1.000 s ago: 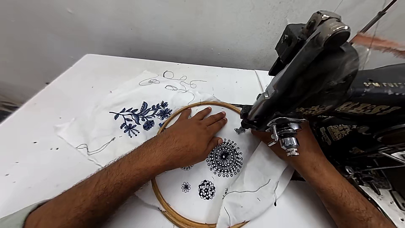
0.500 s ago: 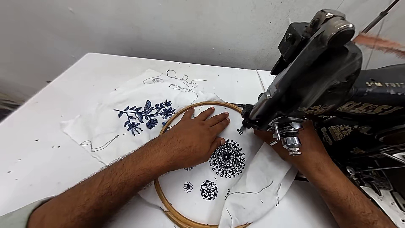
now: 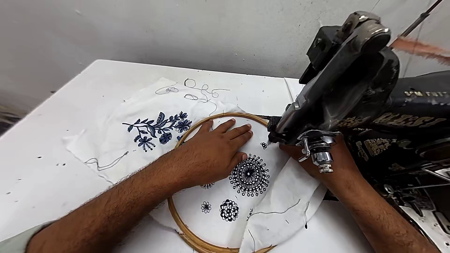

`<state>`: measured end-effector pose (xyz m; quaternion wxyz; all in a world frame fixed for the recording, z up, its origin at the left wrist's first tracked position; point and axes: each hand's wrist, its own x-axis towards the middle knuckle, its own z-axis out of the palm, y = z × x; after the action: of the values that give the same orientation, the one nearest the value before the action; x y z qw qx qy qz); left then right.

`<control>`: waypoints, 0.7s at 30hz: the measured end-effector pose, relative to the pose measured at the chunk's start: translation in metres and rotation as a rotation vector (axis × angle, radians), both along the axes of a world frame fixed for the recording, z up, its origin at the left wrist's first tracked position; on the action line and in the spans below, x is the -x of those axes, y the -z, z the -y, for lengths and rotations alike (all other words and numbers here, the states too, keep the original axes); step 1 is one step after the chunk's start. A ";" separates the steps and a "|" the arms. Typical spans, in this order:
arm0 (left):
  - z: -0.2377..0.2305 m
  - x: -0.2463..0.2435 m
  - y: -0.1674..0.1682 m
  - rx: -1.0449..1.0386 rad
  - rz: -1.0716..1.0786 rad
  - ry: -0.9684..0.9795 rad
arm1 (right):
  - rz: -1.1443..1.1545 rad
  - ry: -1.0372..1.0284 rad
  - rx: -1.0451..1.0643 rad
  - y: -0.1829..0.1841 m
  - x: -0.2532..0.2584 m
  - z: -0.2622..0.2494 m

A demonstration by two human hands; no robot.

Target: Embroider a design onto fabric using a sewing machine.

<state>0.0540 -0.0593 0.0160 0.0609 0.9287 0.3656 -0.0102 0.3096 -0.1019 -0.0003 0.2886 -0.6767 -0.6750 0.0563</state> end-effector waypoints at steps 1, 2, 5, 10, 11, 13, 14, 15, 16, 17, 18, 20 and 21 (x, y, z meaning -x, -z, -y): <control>0.000 -0.001 0.001 -0.003 0.009 -0.001 | -0.001 -0.024 -0.028 0.000 -0.001 0.000; -0.001 -0.001 0.002 -0.010 0.018 0.001 | -0.005 -0.041 -0.046 -0.001 -0.002 0.000; 0.001 -0.004 0.002 0.001 0.019 0.008 | 0.003 -0.033 -0.014 -0.006 -0.002 0.003; 0.000 -0.003 0.003 0.000 0.025 0.012 | 0.025 -0.032 -0.050 -0.003 -0.003 0.002; 0.000 -0.003 0.004 -0.008 0.027 0.012 | 0.030 -0.030 -0.048 -0.004 -0.003 0.002; -0.001 -0.004 0.007 -0.027 0.034 0.016 | 0.035 -0.018 -0.016 -0.007 -0.003 0.002; -0.001 -0.005 0.008 -0.033 0.040 0.022 | 0.048 -0.019 -0.010 -0.008 -0.003 0.003; 0.000 -0.005 0.007 -0.033 0.041 0.025 | 0.058 -0.011 0.009 -0.009 -0.003 0.003; 0.001 -0.005 0.007 -0.029 0.039 0.026 | 0.061 0.001 0.026 -0.010 -0.002 0.004; 0.002 -0.004 0.005 -0.020 0.032 0.025 | 0.062 0.008 0.035 -0.010 -0.001 0.005; 0.002 -0.003 0.004 -0.011 0.023 0.023 | 0.057 0.007 0.028 -0.009 -0.002 0.005; 0.001 -0.003 0.002 0.000 0.015 0.016 | 0.059 0.002 0.016 -0.007 -0.001 0.005; 0.000 -0.003 0.003 -0.007 0.022 0.016 | 0.058 0.004 0.015 -0.008 0.000 0.006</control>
<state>0.0568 -0.0594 0.0134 0.0617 0.9318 0.3577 0.0007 0.3098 -0.1075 0.0076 0.2638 -0.6817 -0.6812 0.0410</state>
